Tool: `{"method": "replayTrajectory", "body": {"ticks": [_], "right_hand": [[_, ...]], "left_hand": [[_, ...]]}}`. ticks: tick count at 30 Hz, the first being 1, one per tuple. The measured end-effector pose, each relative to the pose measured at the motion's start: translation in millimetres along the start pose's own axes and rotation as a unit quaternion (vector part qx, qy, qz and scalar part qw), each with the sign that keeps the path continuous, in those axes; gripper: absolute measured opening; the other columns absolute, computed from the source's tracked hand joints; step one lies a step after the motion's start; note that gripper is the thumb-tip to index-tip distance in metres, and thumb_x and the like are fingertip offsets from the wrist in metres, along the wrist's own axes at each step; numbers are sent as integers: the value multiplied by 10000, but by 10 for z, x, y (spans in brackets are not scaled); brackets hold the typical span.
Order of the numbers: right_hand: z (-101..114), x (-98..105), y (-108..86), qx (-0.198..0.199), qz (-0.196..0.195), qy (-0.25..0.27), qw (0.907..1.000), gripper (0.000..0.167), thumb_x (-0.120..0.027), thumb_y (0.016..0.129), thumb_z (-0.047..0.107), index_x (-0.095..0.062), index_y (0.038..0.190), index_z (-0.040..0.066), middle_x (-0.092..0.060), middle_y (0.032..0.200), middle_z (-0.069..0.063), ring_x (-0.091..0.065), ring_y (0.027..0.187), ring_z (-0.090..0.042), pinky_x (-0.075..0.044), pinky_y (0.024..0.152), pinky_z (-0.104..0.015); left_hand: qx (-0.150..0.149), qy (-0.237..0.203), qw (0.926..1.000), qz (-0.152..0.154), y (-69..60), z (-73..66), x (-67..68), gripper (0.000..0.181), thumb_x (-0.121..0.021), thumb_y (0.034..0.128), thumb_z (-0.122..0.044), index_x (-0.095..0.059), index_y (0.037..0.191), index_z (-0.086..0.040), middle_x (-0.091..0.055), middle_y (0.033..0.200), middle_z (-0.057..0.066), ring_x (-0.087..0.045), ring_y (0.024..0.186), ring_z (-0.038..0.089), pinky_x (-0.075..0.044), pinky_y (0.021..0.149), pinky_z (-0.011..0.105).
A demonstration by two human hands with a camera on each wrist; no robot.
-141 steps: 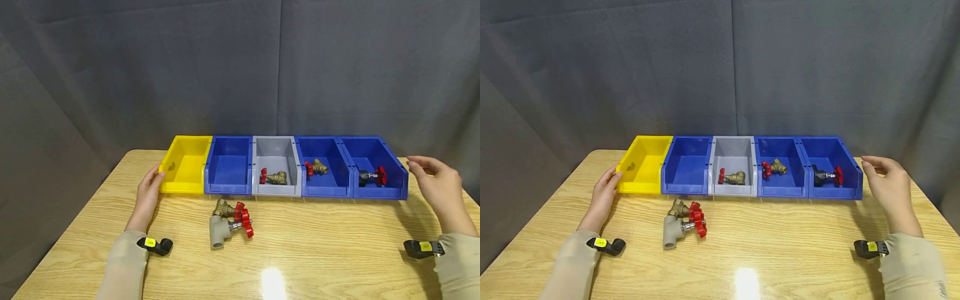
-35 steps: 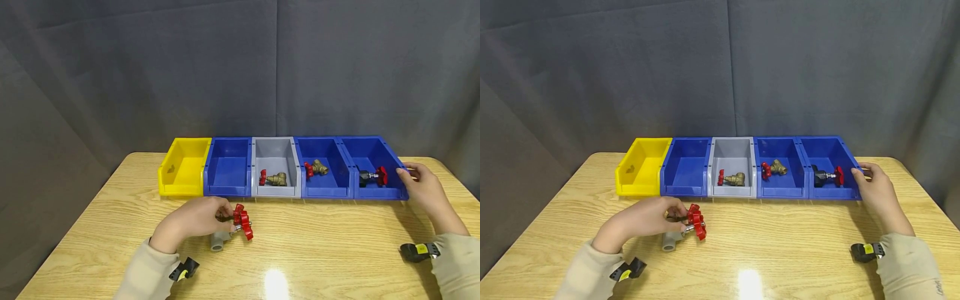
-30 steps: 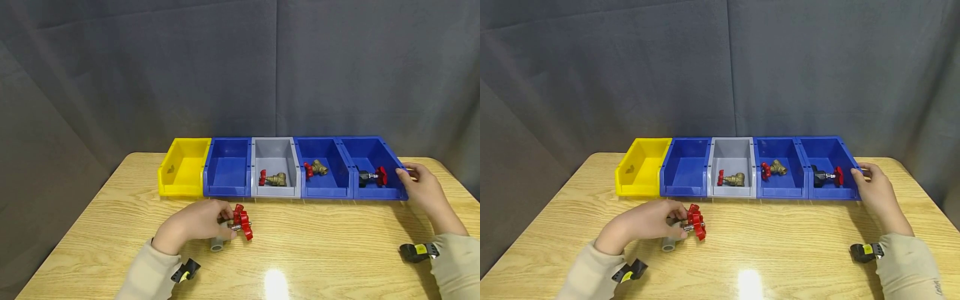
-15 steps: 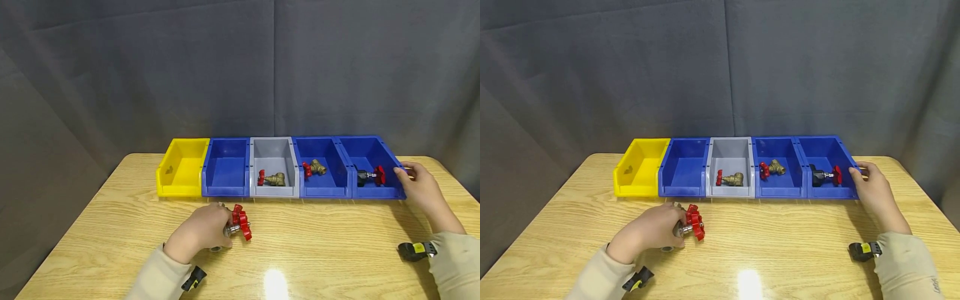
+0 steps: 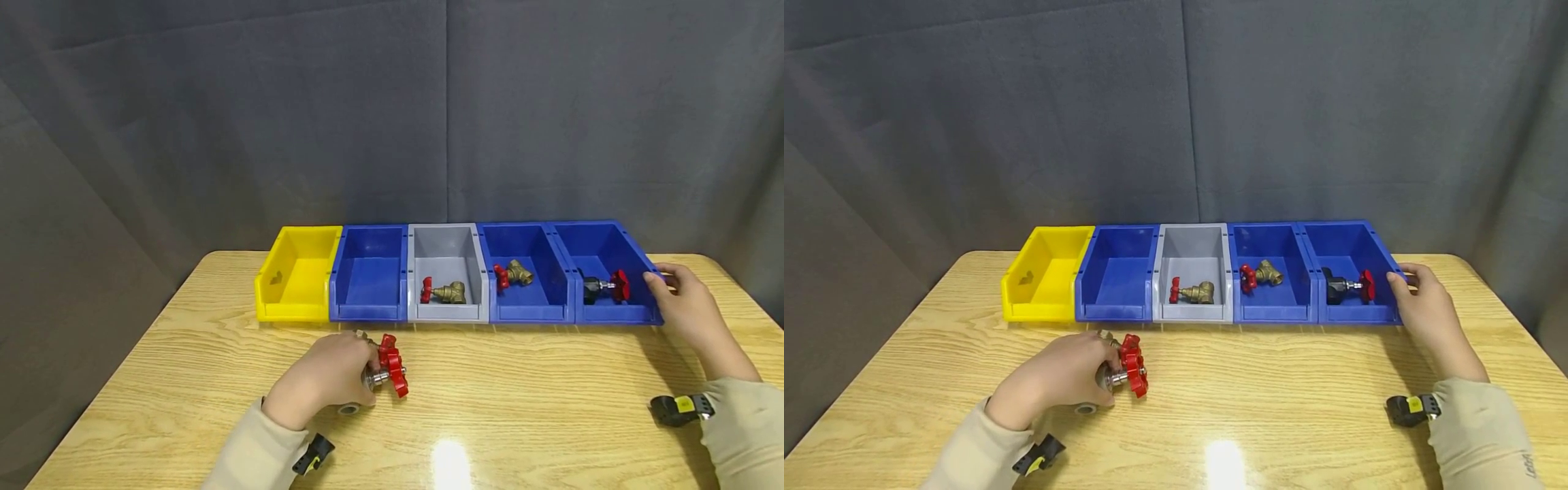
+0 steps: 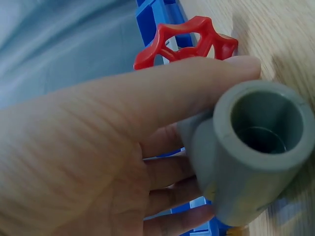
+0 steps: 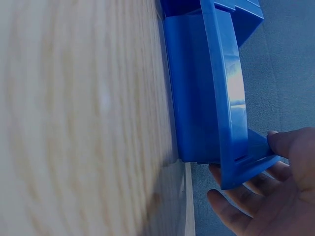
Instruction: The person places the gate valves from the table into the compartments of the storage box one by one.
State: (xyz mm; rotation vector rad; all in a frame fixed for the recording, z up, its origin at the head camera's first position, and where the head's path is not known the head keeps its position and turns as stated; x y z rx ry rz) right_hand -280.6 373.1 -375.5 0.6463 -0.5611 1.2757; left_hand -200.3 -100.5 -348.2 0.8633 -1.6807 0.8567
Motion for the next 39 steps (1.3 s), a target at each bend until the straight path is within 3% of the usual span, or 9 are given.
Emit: {"method": "replayTrajectory", "body": {"ticks": [4, 14, 20, 28, 39], "right_hand": [[11, 5, -3, -10, 24, -7, 10000, 625, -329, 1085, 325, -265, 1404, -209, -324, 1344, -500, -362, 1192, -676, -360, 932, -727], [1, -2, 4, -19, 53, -13, 10000, 624, -321, 1087, 317, -257, 1404, -216, -321, 1340, -506, -369, 1183, -681, -371, 922, -722], [-3, -4, 6, -34, 48, -42, 10000, 617, -316, 1088, 312, -259, 1401, -217, -323, 1339, -506, -366, 1188, -677, -366, 931, -722], [-8, -17, 10, -117, 20, -48, 9999, 616, -314, 1088, 319, -265, 1407, -205, -334, 1339, -494, -367, 1196, -659, -354, 950, -722], [11, -4, 0, 94, -11, -63, 9999, 607, -308, 1089, 318, -277, 1389, -208, -361, 1305, -493, -385, 1173, -660, -367, 929, -726]], "left_hand": [[-49, -58, 10000, -9, -9, 7, 15, 232, -874, 648, -172, -736, 830, -134, -572, 708, -109, -488, 736, 146, -438, 709, 345], [-285, -604, 9977, -82, -58, 41, 112, 265, -843, 682, -145, -721, 917, -122, -611, 798, -95, -497, 773, 159, -450, 726, 351], [-368, -716, 9963, -314, -62, 75, 165, 250, -817, 721, -149, -712, 947, -129, -633, 883, -83, -497, 875, 174, -452, 786, 355], [-569, -710, 9936, -671, -23, 140, 186, 257, -794, 747, -170, -721, 993, -156, -589, 877, -116, -482, 881, 156, -439, 746, 312], [-859, -301, 9863, -1376, 19, 157, 262, 293, -819, 737, -172, -732, 1015, -140, -619, 929, -86, -486, 893, 136, -461, 763, 295]]}}
Point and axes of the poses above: each hand's wrist, its own y-axis towards the middle knuckle, its own x-axis out of the back of the hand, z = x × y, the point moved 4 cm from there along y, towards the middle knuckle
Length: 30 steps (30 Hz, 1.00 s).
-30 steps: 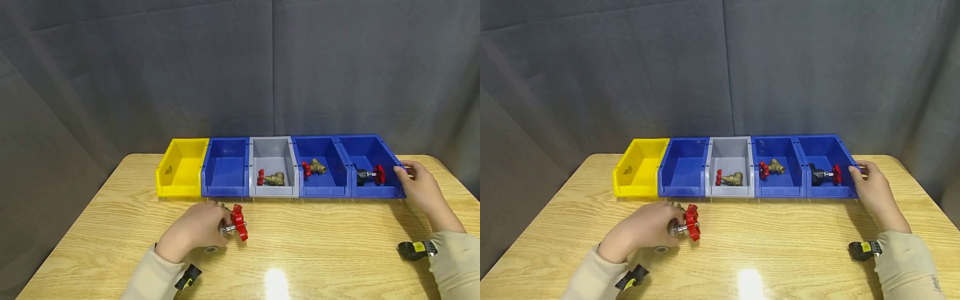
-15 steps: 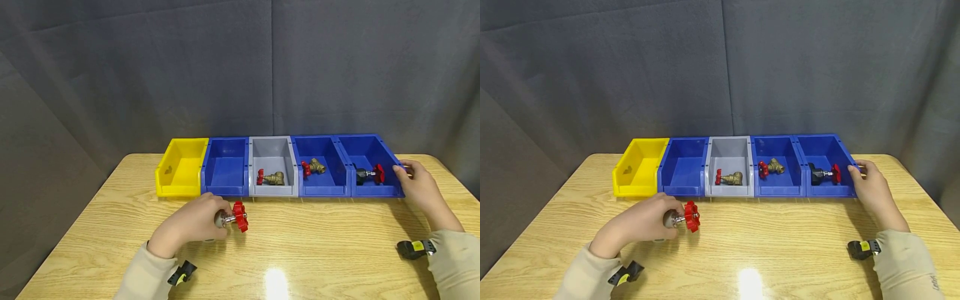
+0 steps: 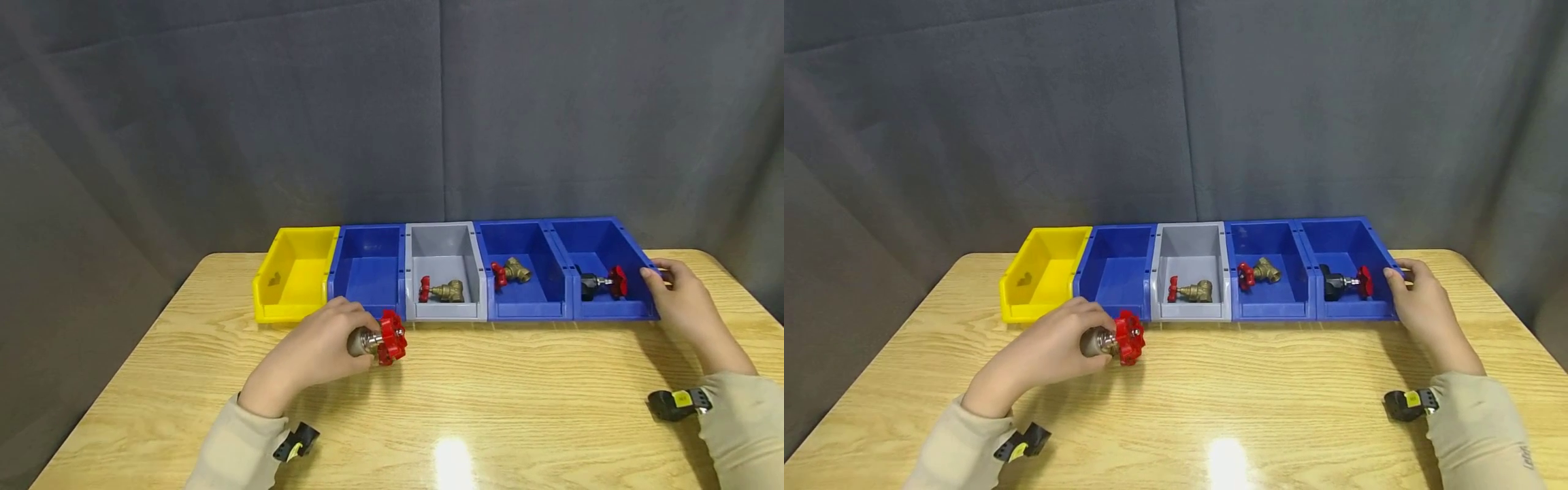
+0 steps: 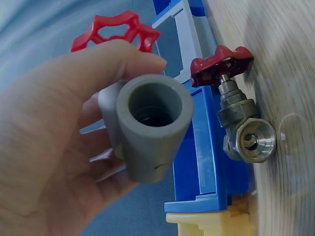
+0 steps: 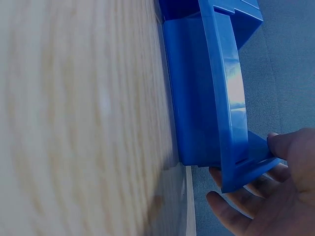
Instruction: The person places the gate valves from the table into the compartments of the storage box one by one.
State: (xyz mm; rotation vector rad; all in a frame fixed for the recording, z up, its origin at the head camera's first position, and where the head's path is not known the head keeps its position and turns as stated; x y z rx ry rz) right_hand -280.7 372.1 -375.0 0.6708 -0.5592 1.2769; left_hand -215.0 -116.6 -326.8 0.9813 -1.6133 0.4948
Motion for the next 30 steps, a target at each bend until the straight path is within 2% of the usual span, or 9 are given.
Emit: {"method": "replayTrajectory", "body": {"ticks": [6, 19, 26, 30], "right_hand": [[10, 10, -1, -50, 39, -27, 10000, 611, -308, 1089, 318, -271, 1393, -211, -355, 1309, -494, -383, 1174, -659, -371, 926, -725], [-17, -36, 17, 85, -61, -68, 9999, 586, -320, 1087, 300, -304, 1372, -212, -385, 1280, -484, -404, 1161, -643, -375, 920, -724], [-11, 1, 16, 5, -25, -88, 10000, 602, -303, 1089, 310, -279, 1388, -212, -364, 1301, -494, -389, 1170, -658, -364, 933, -725], [-12, -2, 15, -28, 10, -90, 10000, 601, -301, 1090, 305, -272, 1394, -212, -356, 1311, -490, -383, 1179, -656, -365, 937, -722]], "left_hand": [[-112, 160, 9994, -273, 25, -2, 41, 321, -832, 750, -187, -726, 1046, -126, -633, 981, -55, -491, 908, 139, -481, 752, 285], [-122, 269, 9980, -567, 33, 30, 85, 292, -819, 773, -177, -721, 1044, -130, -642, 1014, -42, -504, 928, 143, -504, 773, 282], [-260, 523, 9931, -1019, 104, 34, 113, 320, -842, 771, -194, -717, 1052, -106, -658, 1031, -8, -536, 956, 172, -527, 762, 308], [-262, 740, 9905, -1131, 146, 71, 131, 346, -847, 770, -217, -714, 1057, -77, -669, 1039, 23, -568, 973, 202, -540, 780, 337]]}}
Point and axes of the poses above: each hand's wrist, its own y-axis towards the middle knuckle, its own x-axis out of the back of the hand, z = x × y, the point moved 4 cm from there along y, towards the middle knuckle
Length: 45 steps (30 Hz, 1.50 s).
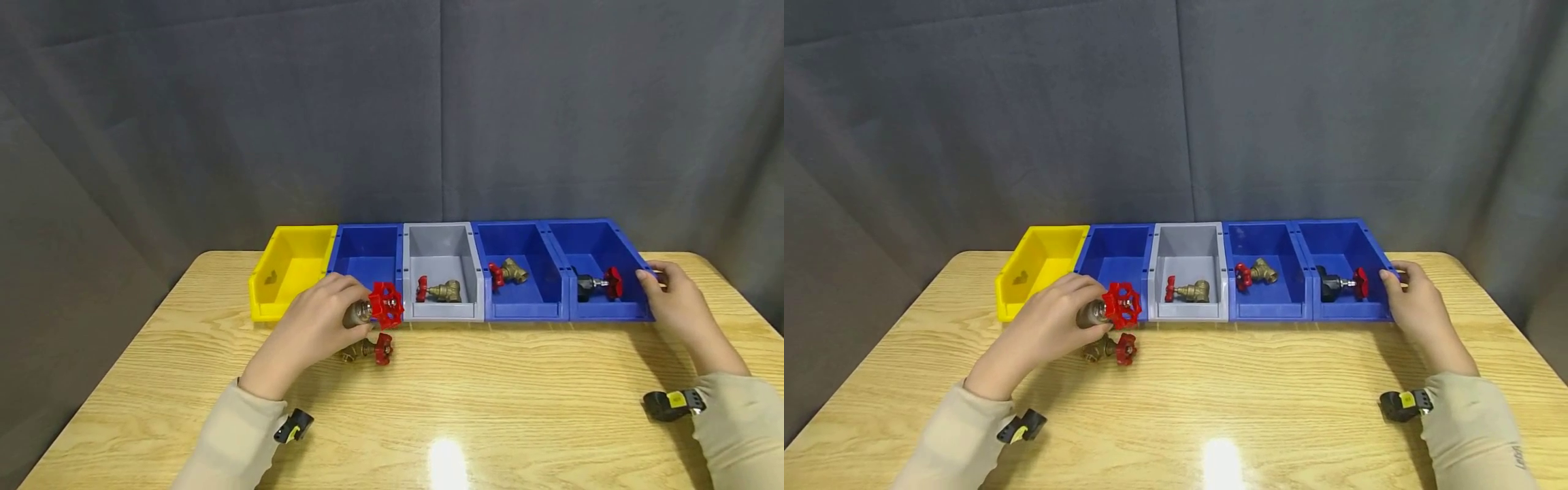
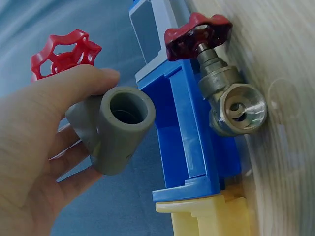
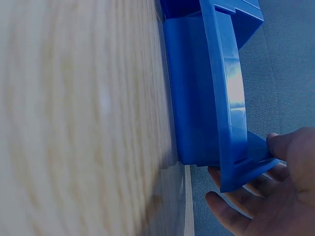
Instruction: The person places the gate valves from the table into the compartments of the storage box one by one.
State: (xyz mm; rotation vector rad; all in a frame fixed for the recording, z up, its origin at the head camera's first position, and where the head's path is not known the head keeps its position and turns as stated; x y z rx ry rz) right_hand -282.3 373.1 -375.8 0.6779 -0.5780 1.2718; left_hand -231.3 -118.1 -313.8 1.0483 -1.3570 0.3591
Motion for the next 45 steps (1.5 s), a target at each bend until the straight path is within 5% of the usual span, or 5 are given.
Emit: {"method": "replayTrajectory", "body": {"ticks": [16, 30, 45], "right_hand": [[-72, 17, -103, -179, -10, 13, 9998, 620, -294, 1089, 325, -265, 1403, -209, -339, 1327, -493, -370, 1184, -667, -364, 932, -726], [-36, -32, -50, -69, 6, -25, 10000, 605, -302, 1091, 310, -271, 1397, -211, -347, 1321, -490, -376, 1185, -658, -361, 941, -721], [1, -7, -9, -3, 25, -60, 10000, 609, -296, 1091, 312, -265, 1398, -213, -359, 1304, -483, -382, 1183, -646, -361, 939, -724]], "left_hand": [[-282, 178, 9991, 244, 365, 176, 24, 306, -803, 802, -250, -717, 1048, -90, -681, 1005, 23, -592, 903, 204, -548, 733, 335], [675, -165, 9950, 723, 533, 416, -39, 352, -791, 816, -236, -686, 1105, -65, -660, 1029, 49, -576, 912, 235, -525, 804, 377], [1266, -177, 9860, 1075, 657, 583, -189, 395, -789, 846, -308, -690, 1126, -47, -681, 987, 60, -588, 826, 226, -529, 754, 363]]}}
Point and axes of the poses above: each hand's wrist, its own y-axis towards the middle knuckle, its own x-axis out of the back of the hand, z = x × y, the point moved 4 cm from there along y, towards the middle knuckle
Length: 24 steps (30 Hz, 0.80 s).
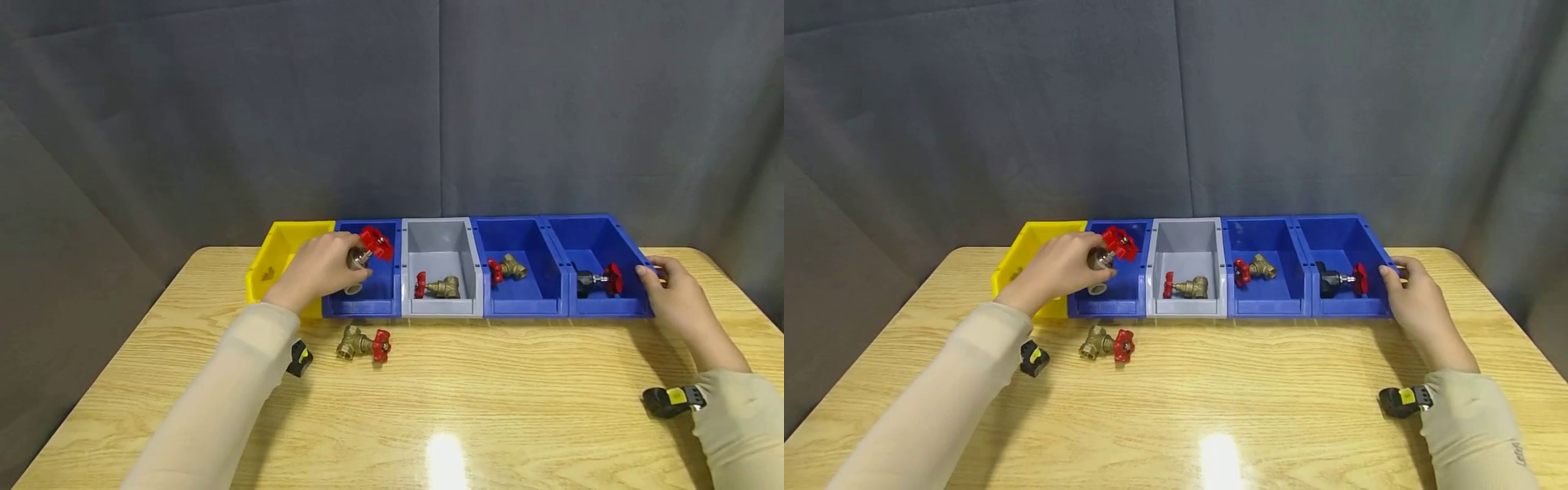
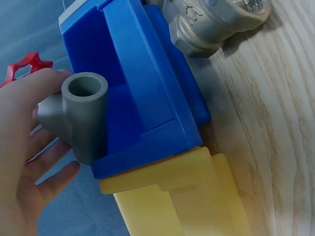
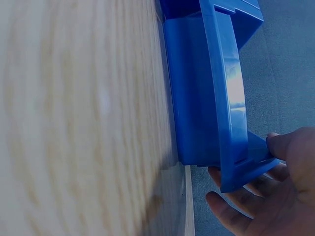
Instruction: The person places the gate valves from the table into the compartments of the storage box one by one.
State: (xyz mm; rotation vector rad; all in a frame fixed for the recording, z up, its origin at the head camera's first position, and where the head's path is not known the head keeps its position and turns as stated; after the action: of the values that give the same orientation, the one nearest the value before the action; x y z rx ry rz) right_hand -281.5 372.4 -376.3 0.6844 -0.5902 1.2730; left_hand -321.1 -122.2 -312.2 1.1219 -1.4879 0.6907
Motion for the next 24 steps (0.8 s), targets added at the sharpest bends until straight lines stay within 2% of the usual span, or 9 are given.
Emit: {"method": "replayTrajectory", "body": {"ticks": [7, 15, 24], "right_hand": [[-6, -1, 4, 73, -21, -19, 10000, 600, -300, 1091, 304, -277, 1385, -218, -375, 1280, -481, -400, 1160, -641, -376, 918, -726], [-2, 5, 9, 61, -21, -36, 10000, 594, -303, 1091, 299, -275, 1386, -216, -371, 1286, -483, -402, 1157, -642, -380, 916, -725], [-18, 0, 17, 79, -33, -33, 10000, 588, -310, 1091, 297, -281, 1382, -213, -375, 1281, -481, -405, 1152, -643, -383, 912, -725]], "left_hand": [[164, 122, 9995, 249, 77, 10, -43, 415, -791, 846, -344, -706, 1129, -53, -701, 1013, 59, -594, 838, 221, -529, 798, 377], [319, 147, 9987, 356, 131, 33, -94, 453, -772, 860, -373, -700, 1167, -48, -705, 981, 56, -597, 780, 212, -519, 738, 354], [309, 659, 9964, 438, 143, -6, -163, 498, -750, 879, -395, -687, 1228, -46, -704, 973, 87, -579, 808, 249, -522, 753, 385]]}}
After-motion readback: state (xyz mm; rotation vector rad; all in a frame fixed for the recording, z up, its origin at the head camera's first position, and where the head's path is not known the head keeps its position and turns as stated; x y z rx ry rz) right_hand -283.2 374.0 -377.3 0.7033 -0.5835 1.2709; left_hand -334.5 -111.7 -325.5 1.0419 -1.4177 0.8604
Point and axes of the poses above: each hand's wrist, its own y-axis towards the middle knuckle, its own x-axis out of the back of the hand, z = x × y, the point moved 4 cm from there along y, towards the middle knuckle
